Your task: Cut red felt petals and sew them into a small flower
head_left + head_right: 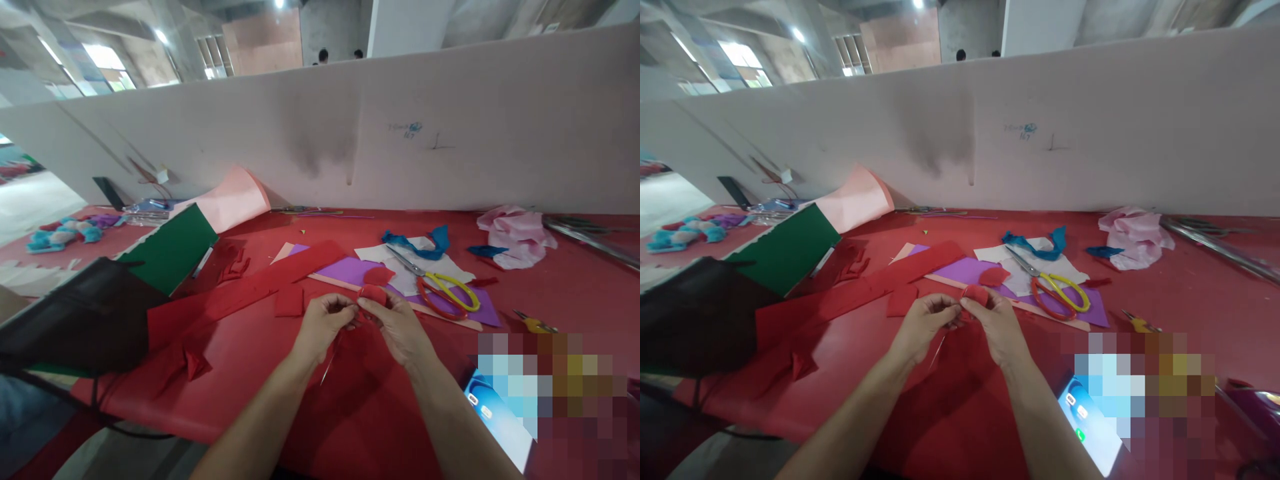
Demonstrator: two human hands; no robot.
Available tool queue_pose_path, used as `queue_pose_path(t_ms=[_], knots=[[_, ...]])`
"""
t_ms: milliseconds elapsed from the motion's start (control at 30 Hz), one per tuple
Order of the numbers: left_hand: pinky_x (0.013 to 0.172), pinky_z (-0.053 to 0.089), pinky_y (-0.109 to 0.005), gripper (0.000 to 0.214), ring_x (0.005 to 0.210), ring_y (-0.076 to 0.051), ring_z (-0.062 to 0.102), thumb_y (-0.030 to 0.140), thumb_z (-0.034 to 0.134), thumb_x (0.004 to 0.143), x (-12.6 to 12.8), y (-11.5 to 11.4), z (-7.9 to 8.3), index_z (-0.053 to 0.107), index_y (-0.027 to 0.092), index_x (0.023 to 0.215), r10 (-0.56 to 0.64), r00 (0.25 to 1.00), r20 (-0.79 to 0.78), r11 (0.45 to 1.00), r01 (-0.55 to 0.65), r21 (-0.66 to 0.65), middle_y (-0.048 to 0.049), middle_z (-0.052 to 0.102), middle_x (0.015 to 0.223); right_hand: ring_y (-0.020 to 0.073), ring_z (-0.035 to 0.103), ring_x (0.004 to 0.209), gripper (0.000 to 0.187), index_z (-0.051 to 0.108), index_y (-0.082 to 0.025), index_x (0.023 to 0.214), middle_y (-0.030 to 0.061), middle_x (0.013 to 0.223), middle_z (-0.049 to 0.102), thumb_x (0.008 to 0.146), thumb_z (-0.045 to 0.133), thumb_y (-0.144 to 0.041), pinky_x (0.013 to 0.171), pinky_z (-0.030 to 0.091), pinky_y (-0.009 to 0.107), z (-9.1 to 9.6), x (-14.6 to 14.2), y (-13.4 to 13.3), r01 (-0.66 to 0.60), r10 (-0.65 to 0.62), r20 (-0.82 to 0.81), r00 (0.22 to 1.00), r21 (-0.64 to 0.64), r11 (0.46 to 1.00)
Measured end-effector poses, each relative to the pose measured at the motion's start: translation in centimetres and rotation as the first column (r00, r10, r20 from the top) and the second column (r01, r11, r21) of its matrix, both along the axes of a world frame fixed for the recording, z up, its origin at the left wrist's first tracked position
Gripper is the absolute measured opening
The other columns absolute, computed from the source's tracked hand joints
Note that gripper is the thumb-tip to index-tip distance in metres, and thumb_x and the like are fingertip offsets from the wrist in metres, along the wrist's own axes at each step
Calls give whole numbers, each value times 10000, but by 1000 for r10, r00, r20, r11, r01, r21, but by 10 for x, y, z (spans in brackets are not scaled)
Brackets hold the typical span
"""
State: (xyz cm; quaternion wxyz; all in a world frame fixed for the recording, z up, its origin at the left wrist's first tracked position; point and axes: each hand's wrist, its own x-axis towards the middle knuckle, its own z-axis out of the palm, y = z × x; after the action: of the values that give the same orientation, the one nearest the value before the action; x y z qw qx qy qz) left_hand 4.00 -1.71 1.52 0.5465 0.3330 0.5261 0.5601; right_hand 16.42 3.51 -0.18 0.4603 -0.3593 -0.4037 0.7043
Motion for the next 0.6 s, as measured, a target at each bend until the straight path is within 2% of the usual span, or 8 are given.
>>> queue_pose_path(t_ms=[167, 267, 367, 500, 600], knots=[[651, 446, -262, 130, 580, -107, 564, 253, 710, 655, -1, 0, -1, 674, 134, 691, -8, 998, 63, 999, 11, -40, -27, 648, 667, 126, 548, 627, 204, 682, -201, 743, -25, 690, 636, 591, 805, -258, 628, 447, 265, 4, -1, -2, 4, -4, -3, 1000, 14, 1000], [647, 414, -241, 129, 592, -92, 536, 256, 723, 661, -3, 0, -2, 687, 136, 688, -26, 996, 86, 1000, 27, -12, -21, 638, 659, 130, 559, 631, 194, 686, -201, 730, -26, 690, 645, 586, 807, -248, 645, 457, 276, 5, -2, -3, -5, 5, -22, 1000, -9, 1000], [611, 375, -229, 167, 583, -84, 504, 296, 737, 666, -8, -1, -2, 710, 139, 713, -81, 991, 109, 997, 81, -3, -20, 630, 646, 120, 565, 636, 201, 697, -209, 743, -35, 699, 652, 579, 812, -229, 660, 459, 271, 7, -2, -4, -1, 0, -54, 999, -34, 999], [618, 368, -237, 222, 606, -95, 515, 323, 760, 642, -14, -1, 1, 736, 133, 755, -150, 976, 157, 985, 161, -62, -37, 643, 660, 109, 564, 640, 192, 702, -209, 743, -38, 696, 651, 586, 812, -222, 651, 465, 255, 9, -2, -5, -46, 38, -107, 994, -66, 997], [629, 370, -240, 215, 608, -93, 515, 294, 771, 624, -16, -1, 1, 743, 136, 766, -150, 973, 176, 984, 165, -73, -39, 655, 682, 103, 562, 640, 191, 702, -207, 736, -39, 701, 653, 581, 813, -209, 652, 471, 246, 10, -3, -6, -58, 48, -137, 989, -75, 996]])
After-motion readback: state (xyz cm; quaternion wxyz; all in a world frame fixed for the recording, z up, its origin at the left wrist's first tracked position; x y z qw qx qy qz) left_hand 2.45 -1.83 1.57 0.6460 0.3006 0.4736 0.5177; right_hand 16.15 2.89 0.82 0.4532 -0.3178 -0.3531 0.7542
